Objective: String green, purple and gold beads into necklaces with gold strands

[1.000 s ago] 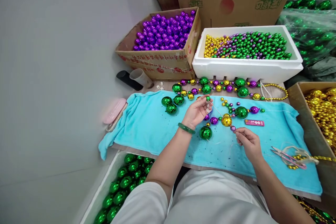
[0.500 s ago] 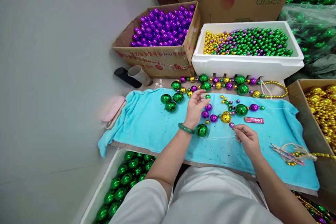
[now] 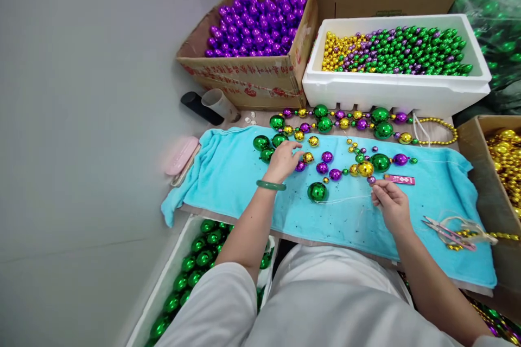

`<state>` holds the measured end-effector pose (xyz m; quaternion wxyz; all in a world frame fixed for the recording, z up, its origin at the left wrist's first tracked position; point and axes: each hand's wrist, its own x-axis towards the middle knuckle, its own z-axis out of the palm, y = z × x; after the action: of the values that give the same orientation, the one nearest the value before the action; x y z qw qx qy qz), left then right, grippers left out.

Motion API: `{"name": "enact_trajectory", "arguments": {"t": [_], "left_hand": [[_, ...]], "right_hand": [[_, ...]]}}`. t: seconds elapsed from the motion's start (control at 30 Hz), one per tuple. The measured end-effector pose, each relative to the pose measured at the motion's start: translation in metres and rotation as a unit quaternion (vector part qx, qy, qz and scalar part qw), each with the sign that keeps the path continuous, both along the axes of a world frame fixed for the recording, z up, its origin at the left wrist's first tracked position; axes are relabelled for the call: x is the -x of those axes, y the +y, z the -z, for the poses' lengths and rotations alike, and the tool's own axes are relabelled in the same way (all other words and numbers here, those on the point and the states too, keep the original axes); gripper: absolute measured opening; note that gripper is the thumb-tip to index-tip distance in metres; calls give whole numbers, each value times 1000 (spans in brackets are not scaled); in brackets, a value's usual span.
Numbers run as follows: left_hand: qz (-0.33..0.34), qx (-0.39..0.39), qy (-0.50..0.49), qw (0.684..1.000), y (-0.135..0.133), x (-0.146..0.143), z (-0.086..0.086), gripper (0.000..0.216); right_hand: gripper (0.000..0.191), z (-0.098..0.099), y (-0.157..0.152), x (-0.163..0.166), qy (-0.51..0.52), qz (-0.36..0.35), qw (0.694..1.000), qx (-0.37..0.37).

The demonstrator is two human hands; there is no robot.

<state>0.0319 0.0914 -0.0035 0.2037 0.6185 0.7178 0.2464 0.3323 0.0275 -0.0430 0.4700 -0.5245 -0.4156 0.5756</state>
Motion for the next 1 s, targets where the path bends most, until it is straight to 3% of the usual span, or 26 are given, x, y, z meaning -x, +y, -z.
{"name": "enact_trajectory", "arguments": {"t": [0.07, 0.17, 0.23, 0.3, 0.43, 0.5, 0.57, 0.8, 1.0], "left_hand": [[8, 53, 48, 997, -9, 3, 6, 29], [3, 89, 34, 995, -22, -2, 14, 32], [-17, 79, -31, 996, -27, -7, 17, 29], [-52, 69, -167, 982, -29, -9, 17, 30], [-77, 80, -483, 868, -32, -9, 7, 41], [-73, 79, -549, 829, -33, -8, 2, 43], [-71, 77, -570, 815, -34, -9, -2, 42], [-65, 56, -554, 828, -35, -15, -6, 41], [-45, 3, -454, 890, -37, -16, -5, 45]], "right_hand": [[22, -2, 1, -1, -2, 4, 1000, 0], [24, -3, 1, 2, -2, -5, 1000, 5], [25, -4, -1, 5, -10, -29, 999, 15], [27, -3, -3, 8, -23, -61, 997, 29], [27, -1, -7, 13, -51, -108, 992, 45], [27, -1, -9, 15, -58, -115, 991, 44], [27, -2, -10, 16, -60, -120, 990, 41], [26, -6, -9, 17, -63, -129, 988, 47], [26, -2, -10, 17, -75, -131, 988, 33]]}}
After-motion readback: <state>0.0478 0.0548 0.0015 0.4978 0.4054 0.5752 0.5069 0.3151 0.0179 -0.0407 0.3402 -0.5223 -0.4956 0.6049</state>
